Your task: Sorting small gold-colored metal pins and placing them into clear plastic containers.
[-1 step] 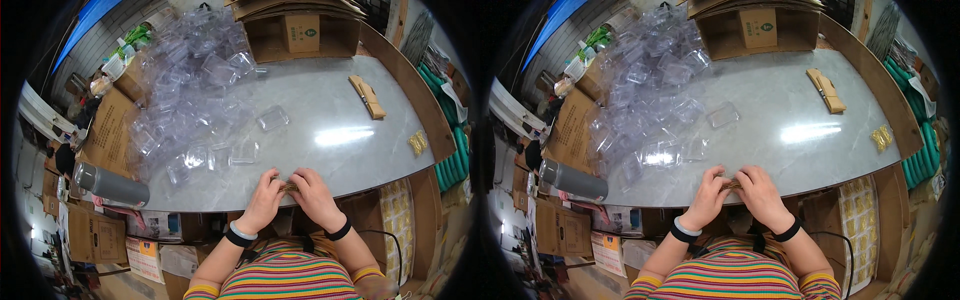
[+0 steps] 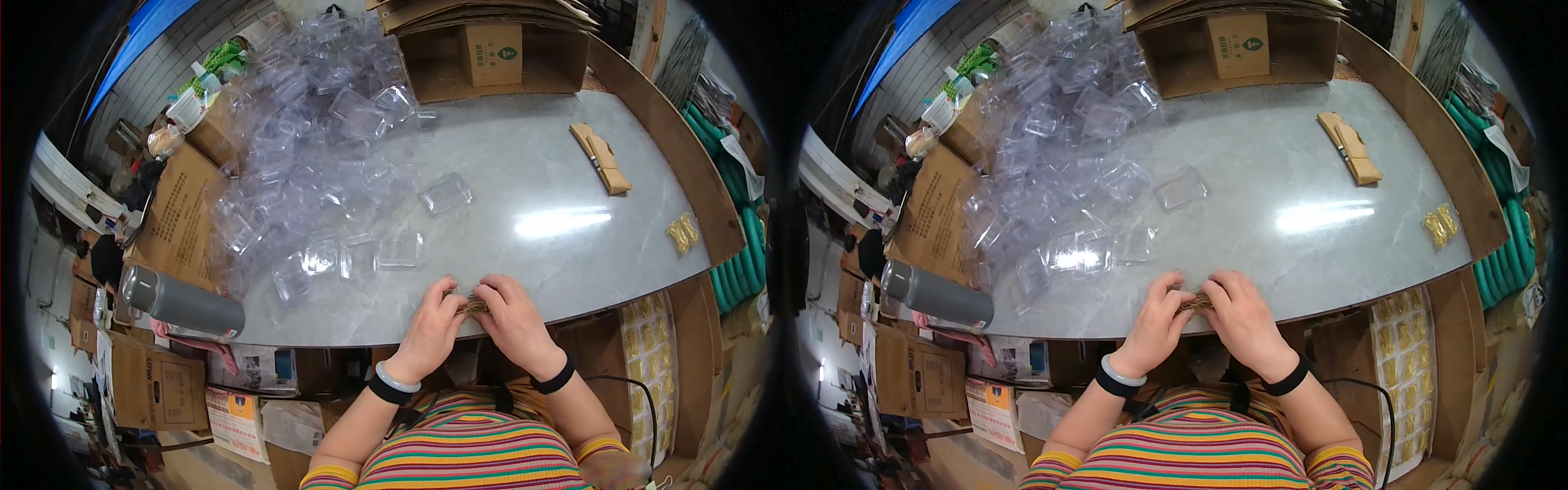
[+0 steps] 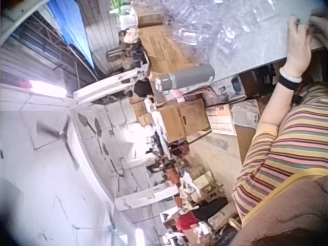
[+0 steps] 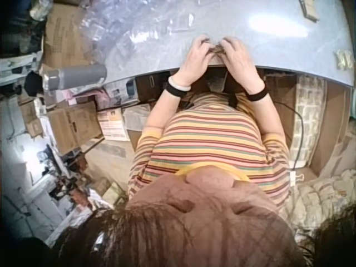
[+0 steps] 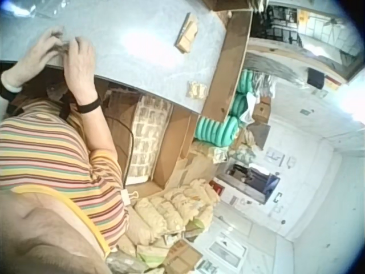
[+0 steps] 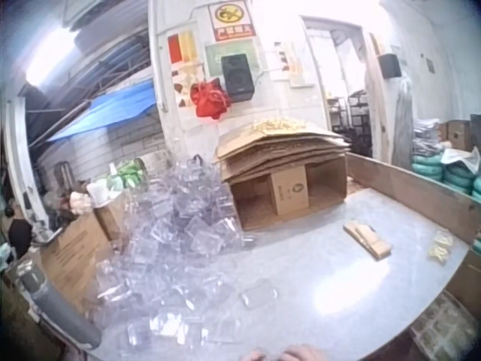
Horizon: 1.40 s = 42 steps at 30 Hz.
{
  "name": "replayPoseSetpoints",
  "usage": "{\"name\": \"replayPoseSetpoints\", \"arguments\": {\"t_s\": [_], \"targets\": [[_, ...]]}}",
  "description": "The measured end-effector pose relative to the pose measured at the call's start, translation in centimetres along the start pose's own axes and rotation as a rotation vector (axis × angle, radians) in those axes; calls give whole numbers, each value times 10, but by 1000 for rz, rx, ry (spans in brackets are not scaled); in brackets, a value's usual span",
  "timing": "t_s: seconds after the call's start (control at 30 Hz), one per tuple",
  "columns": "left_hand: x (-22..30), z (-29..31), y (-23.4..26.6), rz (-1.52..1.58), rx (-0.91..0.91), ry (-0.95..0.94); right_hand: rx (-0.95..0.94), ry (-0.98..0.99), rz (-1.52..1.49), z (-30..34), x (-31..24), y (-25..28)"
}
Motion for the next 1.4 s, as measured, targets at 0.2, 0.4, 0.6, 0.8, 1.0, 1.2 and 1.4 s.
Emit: {"name": "replayPoseSetpoints", "arguments": {"t_s": [0.2,0.4,0.6,0.8,1.0,1.2,1.4], "targets": [[2,1,-3,70,109,69,149,91,63,-4,-26,0],[11,6,16,-304,161,74,70,115,69,-3,-7,-7],[7,5,14,-78,8,191,51,149,83,0,-12,-7],[16,0,14,-103,-60,134,49,42,-138,4,-10,-7],[14,12,-1,-234,-33,32,215,-146,-283,18,-18,-5],[12,17,-20,-327,-44,-8,222,-94,-290,8,-30,-21],[6,23,-23,-236,63,-5,152,51,-31,5,-21,-18]]}}
Point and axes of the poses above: each hand's wrist, its own z-axis away from the middle knuckle, its own y-axis out of the back of the hand, x = y × z, the point moved 1 cm from there along -z, towards the middle knuckle, and after that the axes turned 4 degrees about x, right-handed, at the moved point
